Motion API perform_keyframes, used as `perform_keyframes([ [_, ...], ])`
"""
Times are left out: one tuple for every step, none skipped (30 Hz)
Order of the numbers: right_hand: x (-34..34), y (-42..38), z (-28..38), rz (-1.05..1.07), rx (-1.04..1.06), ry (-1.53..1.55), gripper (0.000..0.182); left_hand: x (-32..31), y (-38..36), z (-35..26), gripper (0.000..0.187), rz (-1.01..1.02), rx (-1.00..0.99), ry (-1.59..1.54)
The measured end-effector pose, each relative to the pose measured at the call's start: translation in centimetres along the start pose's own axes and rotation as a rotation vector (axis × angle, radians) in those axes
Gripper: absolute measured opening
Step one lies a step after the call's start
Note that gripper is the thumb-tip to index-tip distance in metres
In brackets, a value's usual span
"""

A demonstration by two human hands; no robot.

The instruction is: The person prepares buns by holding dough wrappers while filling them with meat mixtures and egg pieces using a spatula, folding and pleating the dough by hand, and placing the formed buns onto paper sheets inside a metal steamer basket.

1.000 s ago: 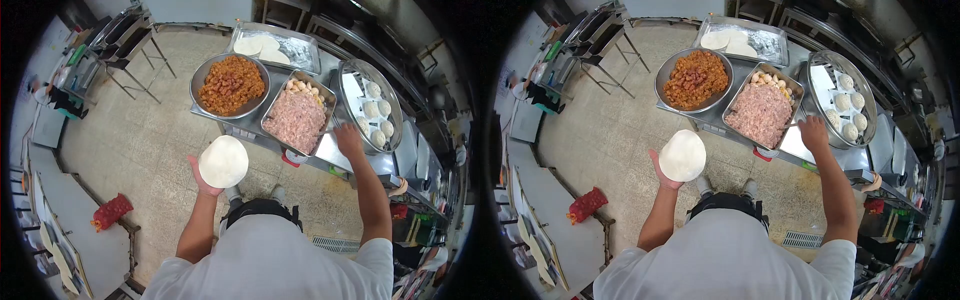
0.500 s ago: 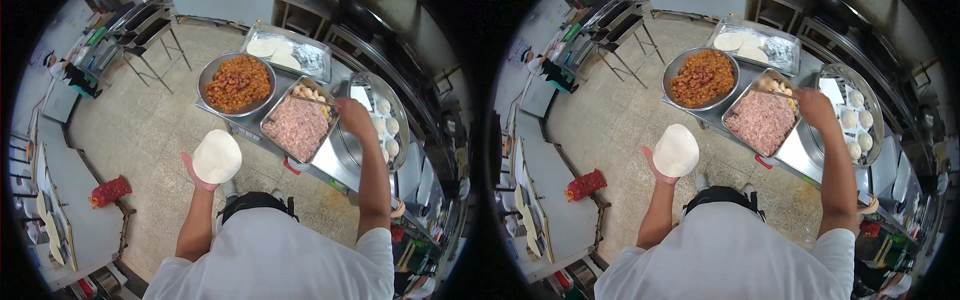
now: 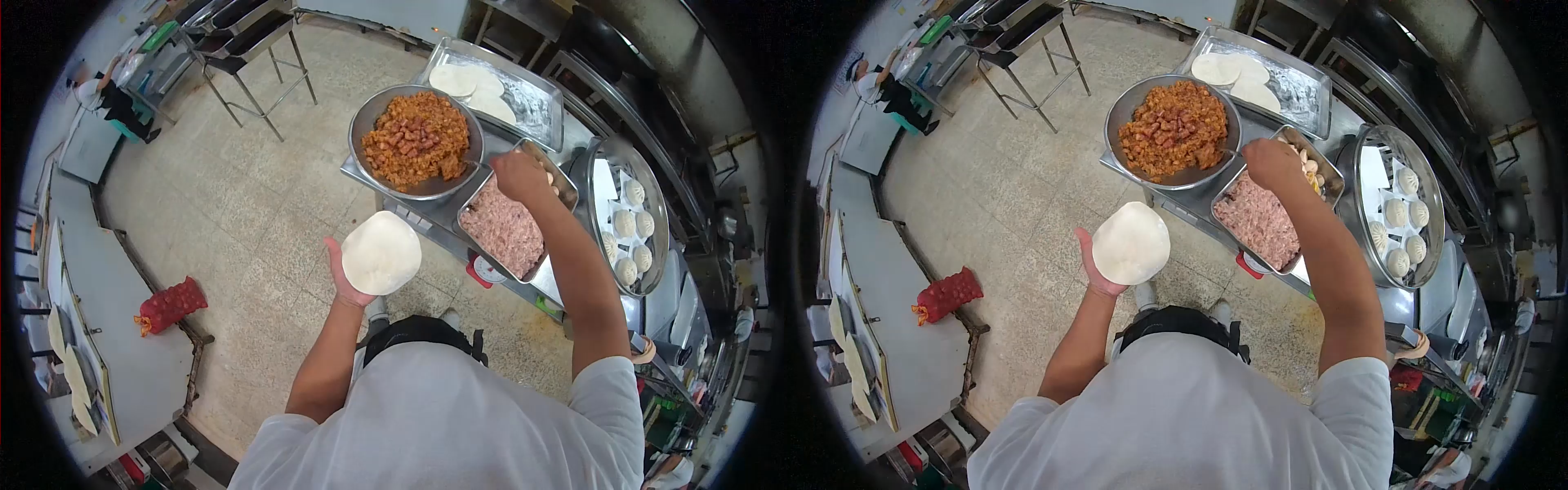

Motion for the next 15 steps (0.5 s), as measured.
perform_keyframes([
  [0.0,-0.3,0.3,0.048,0.003,0.001,0.022,-0.2,0.1,-0.2,0.111,0.004,0.006,-0.003],
  [0.5,-0.6,0.4,0.047,-0.004,-0.003,0.022,-0.4,0.4,-0.2,0.111,0.005,0.019,0.024],
  [1.0,-0.7,0.1,0.039,-0.054,-0.009,0.022,-0.7,0.8,-0.4,0.110,0.008,0.033,0.051],
  [1.2,-0.8,-0.2,0.035,-0.099,-0.012,0.021,-0.9,1.1,-0.6,0.110,0.009,0.038,0.050],
  [1.0,-1.2,-0.3,0.045,-0.099,-0.010,0.021,-0.7,1.3,-0.6,0.110,-0.017,0.050,0.072],
  [1.8,-1.4,-0.9,-0.053,-0.093,-0.024,0.021,-0.4,1.4,-0.6,0.110,-0.041,0.057,0.093],
  [2.8,-1.2,-1.3,-0.157,-0.085,-0.040,0.021,-0.3,1.6,-0.7,0.110,-0.041,0.052,0.089],
  [2.8,-0.8,-1.4,-0.160,-0.078,-0.042,0.021,-0.2,1.8,-0.6,0.110,-0.045,0.061,0.079],
  [2.5,-0.2,-1.4,-0.152,-0.062,-0.024,0.021,-0.1,2.1,-0.5,0.110,-0.047,0.069,0.070],
  [1.9,0.3,-1.3,-0.142,-0.043,-0.004,0.021,0.1,2.3,-0.4,0.110,-0.047,0.058,0.066],
  [1.1,0.9,-1.2,-0.146,-0.027,-0.003,0.021,0.2,2.6,-0.1,0.109,-0.025,0.055,0.050],
  [-0.2,1.6,-0.6,-0.125,0.020,0.021,0.021,0.2,2.6,0.0,0.108,-0.005,0.052,0.037],
  [-1.3,2.2,-0.1,-0.106,0.066,0.047,0.021,0.4,2.8,0.1,0.108,-0.009,0.037,0.040],
  [-1.0,2.5,-0.2,-0.117,0.080,0.051,0.021,0.7,3.2,-0.1,0.106,-0.029,-0.018,0.046],
  [-1.0,2.3,-0.1,-0.104,0.104,0.086,0.021,1.2,3.3,-0.1,0.105,-0.055,-0.073,0.049],
])
Point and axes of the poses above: each hand's wrist, its own y-axis towards the middle knuckle, its own x-axis out of the back of the hand, z = x × y, the point moved 10 cm from there along y, towards the middle knuckle, and after that the axes turned 15 degrees about -y, right-handed, at the moved point
